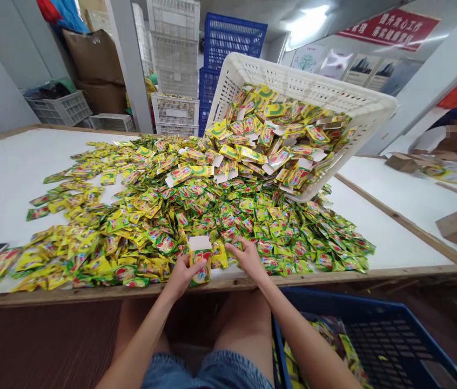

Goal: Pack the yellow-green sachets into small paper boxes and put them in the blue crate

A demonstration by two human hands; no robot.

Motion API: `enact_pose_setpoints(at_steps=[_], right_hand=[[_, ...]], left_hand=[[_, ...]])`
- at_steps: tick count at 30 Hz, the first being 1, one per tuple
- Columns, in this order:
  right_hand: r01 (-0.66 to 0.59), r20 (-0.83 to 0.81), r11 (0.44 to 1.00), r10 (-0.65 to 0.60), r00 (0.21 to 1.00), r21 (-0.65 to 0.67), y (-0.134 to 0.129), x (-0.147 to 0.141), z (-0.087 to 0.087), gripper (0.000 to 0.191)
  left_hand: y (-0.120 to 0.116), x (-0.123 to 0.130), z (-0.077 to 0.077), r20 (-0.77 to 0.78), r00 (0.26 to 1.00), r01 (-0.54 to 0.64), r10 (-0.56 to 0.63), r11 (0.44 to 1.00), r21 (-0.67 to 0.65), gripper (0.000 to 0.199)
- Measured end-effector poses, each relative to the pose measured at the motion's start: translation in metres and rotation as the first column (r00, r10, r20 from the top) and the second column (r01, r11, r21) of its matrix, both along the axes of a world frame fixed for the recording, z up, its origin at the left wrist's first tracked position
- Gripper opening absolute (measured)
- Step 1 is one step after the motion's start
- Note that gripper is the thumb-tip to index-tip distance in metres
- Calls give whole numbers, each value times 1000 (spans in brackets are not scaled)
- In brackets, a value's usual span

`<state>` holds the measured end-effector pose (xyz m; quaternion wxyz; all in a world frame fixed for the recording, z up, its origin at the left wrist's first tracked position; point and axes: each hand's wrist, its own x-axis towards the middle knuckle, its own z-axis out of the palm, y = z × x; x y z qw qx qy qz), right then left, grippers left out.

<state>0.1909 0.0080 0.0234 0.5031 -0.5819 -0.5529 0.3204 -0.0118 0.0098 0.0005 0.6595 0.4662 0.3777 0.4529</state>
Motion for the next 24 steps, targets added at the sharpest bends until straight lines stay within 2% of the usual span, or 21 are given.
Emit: enact_pose_setpoints(at_steps=[5, 9, 12, 15, 19, 24], right_hand=[[13, -182, 999, -19, 983, -34, 3, 5, 8, 30], [-73, -208, 996, 61, 976, -49, 11, -16, 0, 31], [-69, -197, 996, 57, 979, -53, 14, -30, -10, 30], [-44, -169, 999, 39, 985, -21, 12, -35, -15, 26], [-78, -204, 997, 83, 975, 29, 9, -36, -18, 24], [34, -254, 999, -35, 967, -9, 11, -51, -28, 26]], left_hand=[[4, 1, -1, -148, 989, -1, 9, 999, 52, 37], [2, 1, 3, -111, 993, 42, -33, 996, 76, 38], [0, 0, 5, -89, 995, 46, -40, 996, 71, 38], [0, 0, 5, -59, 997, 58, -55, 997, 48, 39], [1, 1, 5, -50, 998, 46, -45, 998, 30, 40], [1, -1, 5, 1, 998, 71, -71, 997, 43, 39]])
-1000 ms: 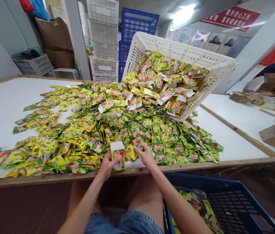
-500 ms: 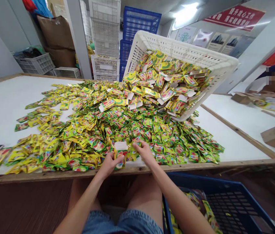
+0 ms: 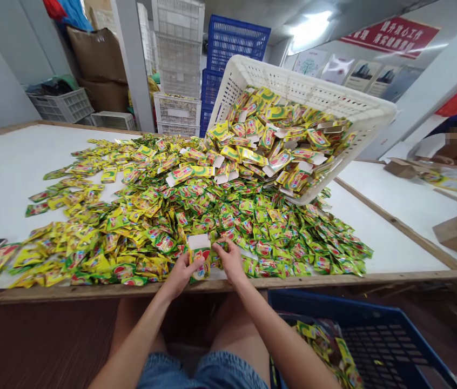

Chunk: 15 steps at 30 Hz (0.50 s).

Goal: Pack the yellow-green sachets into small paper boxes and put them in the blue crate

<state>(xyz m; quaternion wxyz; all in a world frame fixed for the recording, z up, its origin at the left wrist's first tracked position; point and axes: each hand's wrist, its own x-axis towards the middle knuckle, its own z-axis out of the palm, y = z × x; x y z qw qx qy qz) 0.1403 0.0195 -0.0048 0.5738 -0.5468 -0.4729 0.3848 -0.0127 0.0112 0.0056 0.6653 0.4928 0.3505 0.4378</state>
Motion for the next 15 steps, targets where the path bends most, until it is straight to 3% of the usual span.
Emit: enact_pose_setpoints(at_steps=[4, 8, 11, 15], right_hand=[[1, 4, 1000, -1, 1000, -30, 3, -6, -4, 29], [-178, 51, 975, 186, 981, -135, 6, 19, 7, 30], [-319, 202, 929, 355, 913, -187, 12, 44, 22, 28], [-409, 310, 892, 451, 837, -193, 16, 47, 34, 20]], left_hand=[[1, -1, -2, -30, 997, 76, -77, 996, -49, 36], [3, 1, -3, -95, 994, 55, -56, 998, -22, 37], [4, 2, -4, -143, 987, 74, -69, 997, 24, 36], [4, 1, -7, -131, 989, 73, -69, 997, 21, 35]])
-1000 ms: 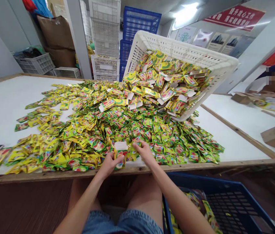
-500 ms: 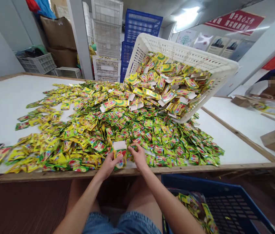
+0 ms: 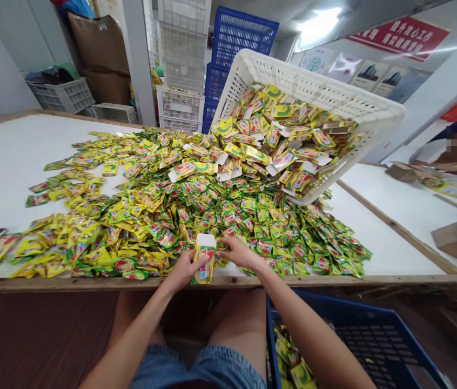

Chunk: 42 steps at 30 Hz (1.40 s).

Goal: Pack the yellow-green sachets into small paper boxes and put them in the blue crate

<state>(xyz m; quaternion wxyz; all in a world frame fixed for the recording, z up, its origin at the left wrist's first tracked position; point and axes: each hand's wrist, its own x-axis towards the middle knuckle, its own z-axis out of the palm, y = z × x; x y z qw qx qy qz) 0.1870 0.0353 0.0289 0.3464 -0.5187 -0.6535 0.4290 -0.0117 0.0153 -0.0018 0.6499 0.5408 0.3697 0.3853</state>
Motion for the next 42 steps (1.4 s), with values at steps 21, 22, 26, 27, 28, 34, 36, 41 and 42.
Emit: enact_pose_setpoints(at_steps=[21, 22, 26, 27, 28, 34, 36, 41, 42], right_hand=[[65, 145, 800, -187, 971, 597, -1, -52, 37, 13], [14, 184, 788, -161, 970, 616, 1, -53, 35, 13], [-192, 382, 754, -84, 920, 629, 5, -52, 34, 15], [-230, 423, 749, -74, 903, 622, 6, -53, 34, 14], [-258, 451, 744, -65, 890, 616, 6, -54, 34, 13], [-135, 314, 745, -104, 944, 653, 6, -71, 22, 14], [-75, 250, 753, -122, 960, 653, 2, -76, 17, 14], [-131, 293, 791, -64, 954, 597, -8, -73, 27, 11], [-171, 304, 806, -12, 953, 567, -9, -69, 34, 12]], left_hand=[[2, 9, 7, 106, 993, -52, 52, 999, 0, 35], [3, 8, 7, 95, 994, -49, 47, 999, 18, 34], [4, 7, 8, 45, 998, -36, 33, 997, 63, 28], [4, 7, 8, 36, 999, -38, 35, 997, 66, 26], [5, 7, 8, 28, 999, -43, 41, 997, 66, 25], [4, 8, 4, 32, 997, -74, 73, 996, 43, 22], [4, 8, 3, 38, 995, -98, 96, 994, 46, 19], [4, 7, 2, 67, 991, -119, 115, 991, 65, 19], [3, 7, 3, 74, 992, -103, 98, 993, 63, 20]])
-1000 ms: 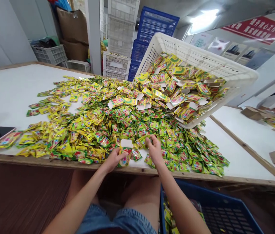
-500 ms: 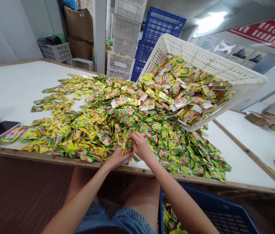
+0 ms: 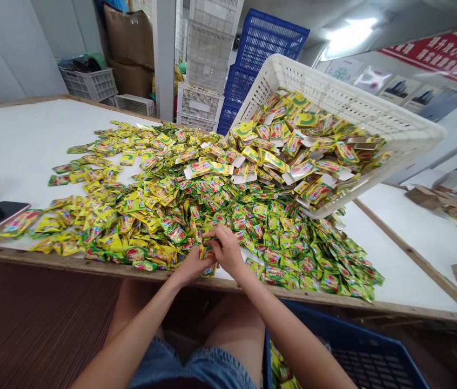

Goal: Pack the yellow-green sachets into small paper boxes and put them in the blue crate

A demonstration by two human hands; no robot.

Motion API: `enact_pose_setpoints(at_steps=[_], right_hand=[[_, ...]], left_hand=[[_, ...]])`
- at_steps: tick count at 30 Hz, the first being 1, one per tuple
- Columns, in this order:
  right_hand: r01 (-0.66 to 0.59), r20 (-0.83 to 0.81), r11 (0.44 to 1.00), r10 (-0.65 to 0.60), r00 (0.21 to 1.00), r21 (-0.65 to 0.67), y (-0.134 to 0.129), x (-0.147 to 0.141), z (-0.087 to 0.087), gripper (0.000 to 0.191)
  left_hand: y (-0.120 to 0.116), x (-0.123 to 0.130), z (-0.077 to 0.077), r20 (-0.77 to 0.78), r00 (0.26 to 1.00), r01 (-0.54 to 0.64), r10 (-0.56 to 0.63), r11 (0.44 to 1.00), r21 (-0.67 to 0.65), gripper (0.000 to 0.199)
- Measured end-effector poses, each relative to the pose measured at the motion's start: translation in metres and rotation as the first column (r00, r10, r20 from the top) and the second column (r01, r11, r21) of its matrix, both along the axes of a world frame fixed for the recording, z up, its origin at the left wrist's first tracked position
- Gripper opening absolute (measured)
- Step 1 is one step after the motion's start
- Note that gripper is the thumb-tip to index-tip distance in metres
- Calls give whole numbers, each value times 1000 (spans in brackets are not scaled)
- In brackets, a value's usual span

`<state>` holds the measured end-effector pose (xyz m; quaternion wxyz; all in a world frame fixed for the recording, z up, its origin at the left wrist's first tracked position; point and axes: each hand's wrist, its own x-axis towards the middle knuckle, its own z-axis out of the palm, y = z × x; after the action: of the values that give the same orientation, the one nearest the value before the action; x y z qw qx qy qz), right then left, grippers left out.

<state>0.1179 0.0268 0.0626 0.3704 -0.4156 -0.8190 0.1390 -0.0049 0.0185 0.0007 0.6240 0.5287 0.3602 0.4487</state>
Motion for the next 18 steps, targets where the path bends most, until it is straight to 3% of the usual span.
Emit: enact_pose_setpoints(at_steps=[3, 6, 12, 18], right_hand=[[-121, 70, 986, 130, 989, -118, 1, 15, 22, 26], [-86, 177, 985, 111, 978, -148, 6, 24, 34, 36], [21, 251, 998, -6, 968, -57, 10, 19, 30, 24], [84, 276, 996, -76, 958, -19, -7, 24, 31, 20]], left_hand=[[-1, 0, 4, 37, 998, 50, -50, 999, -13, 26], [-3, 0, 8, 49, 996, 78, -77, 997, -10, 31], [-6, -1, 11, 13, 999, 52, -52, 998, -31, 28], [-5, -1, 11, 31, 998, 60, -60, 998, -12, 28]])
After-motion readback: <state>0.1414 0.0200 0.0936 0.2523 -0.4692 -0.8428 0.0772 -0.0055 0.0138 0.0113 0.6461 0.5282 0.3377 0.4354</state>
